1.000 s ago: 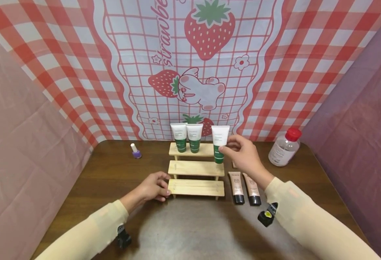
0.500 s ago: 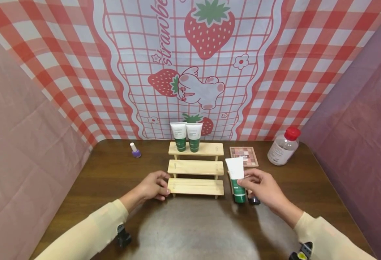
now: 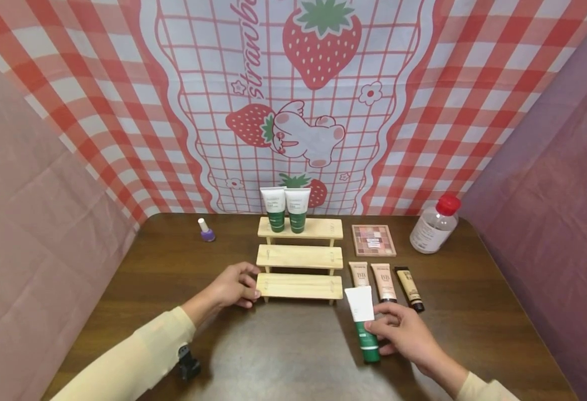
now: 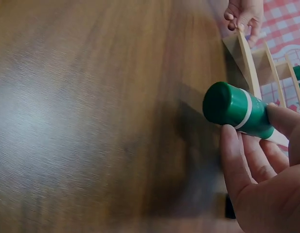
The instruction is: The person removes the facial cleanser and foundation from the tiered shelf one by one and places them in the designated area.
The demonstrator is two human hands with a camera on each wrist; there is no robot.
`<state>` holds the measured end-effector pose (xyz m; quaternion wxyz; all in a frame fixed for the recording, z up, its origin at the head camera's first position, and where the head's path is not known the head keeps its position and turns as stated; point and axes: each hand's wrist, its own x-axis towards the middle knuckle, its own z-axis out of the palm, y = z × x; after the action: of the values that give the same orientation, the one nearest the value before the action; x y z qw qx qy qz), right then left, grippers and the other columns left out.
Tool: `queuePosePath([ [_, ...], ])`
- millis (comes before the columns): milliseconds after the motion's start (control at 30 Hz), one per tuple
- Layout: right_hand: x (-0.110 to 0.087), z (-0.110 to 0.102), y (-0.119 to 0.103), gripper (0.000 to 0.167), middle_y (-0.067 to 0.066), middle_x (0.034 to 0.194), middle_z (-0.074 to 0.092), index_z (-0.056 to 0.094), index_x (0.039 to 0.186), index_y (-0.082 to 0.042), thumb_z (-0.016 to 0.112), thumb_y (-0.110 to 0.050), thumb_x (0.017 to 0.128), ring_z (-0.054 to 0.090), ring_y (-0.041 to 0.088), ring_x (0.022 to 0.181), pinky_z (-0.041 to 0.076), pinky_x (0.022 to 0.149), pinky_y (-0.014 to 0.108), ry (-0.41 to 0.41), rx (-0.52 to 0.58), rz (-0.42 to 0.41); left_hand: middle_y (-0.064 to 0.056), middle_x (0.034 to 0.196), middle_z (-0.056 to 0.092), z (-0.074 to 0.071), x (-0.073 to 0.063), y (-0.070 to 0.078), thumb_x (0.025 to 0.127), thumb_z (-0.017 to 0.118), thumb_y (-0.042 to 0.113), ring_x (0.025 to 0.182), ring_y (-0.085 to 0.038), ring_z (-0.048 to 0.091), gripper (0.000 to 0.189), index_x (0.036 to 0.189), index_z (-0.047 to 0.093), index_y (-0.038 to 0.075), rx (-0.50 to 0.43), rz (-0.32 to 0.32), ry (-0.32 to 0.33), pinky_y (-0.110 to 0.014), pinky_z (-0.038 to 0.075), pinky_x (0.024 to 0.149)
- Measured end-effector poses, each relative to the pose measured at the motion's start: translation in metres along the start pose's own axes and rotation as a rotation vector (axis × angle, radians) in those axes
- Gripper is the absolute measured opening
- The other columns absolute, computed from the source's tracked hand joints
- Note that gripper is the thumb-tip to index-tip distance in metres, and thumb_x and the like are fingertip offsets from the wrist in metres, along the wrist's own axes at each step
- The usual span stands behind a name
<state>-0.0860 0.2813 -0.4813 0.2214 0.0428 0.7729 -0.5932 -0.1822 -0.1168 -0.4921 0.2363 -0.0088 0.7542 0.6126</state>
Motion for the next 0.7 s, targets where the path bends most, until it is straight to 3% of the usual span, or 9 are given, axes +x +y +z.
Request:
queuePosePath([
  [300, -0.006, 0.004, 0.016, 0.051, 0.008, 0.093, 0.074, 0.053, 0.133, 0.009, 0.073, -0.020, 0.095, 0.066, 0.022, 0.081, 0.066, 0.064, 0.042, -0.076, -0.004, 0.040, -0.018, 0.093, 0.063, 0.000, -0.001, 0.002, 0.083, 0.072, -0.017, 0.071, -0.023, 0.067, 0.052, 0.130, 0.052, -0.005, 0.004, -0.001, -0.001, -0.033, 0.063, 0.056],
  [700, -0.009, 0.006, 0.019, 0.047, 0.012, 0.096, 0.075, 0.056, 0.127, 0.010, 0.075, -0.018, 0.094, 0.068, 0.024, 0.080, 0.066, 0.061, 0.043, -0.118, 0.000, 0.016, -0.018, 0.093, 0.064, 0.000, 0.000, 0.002, 0.084, 0.072, -0.017, 0.071, -0.023, 0.067, 0.052, 0.131, 0.053, -0.005, 0.002, -0.003, 0.000, -0.033, 0.063, 0.056],
])
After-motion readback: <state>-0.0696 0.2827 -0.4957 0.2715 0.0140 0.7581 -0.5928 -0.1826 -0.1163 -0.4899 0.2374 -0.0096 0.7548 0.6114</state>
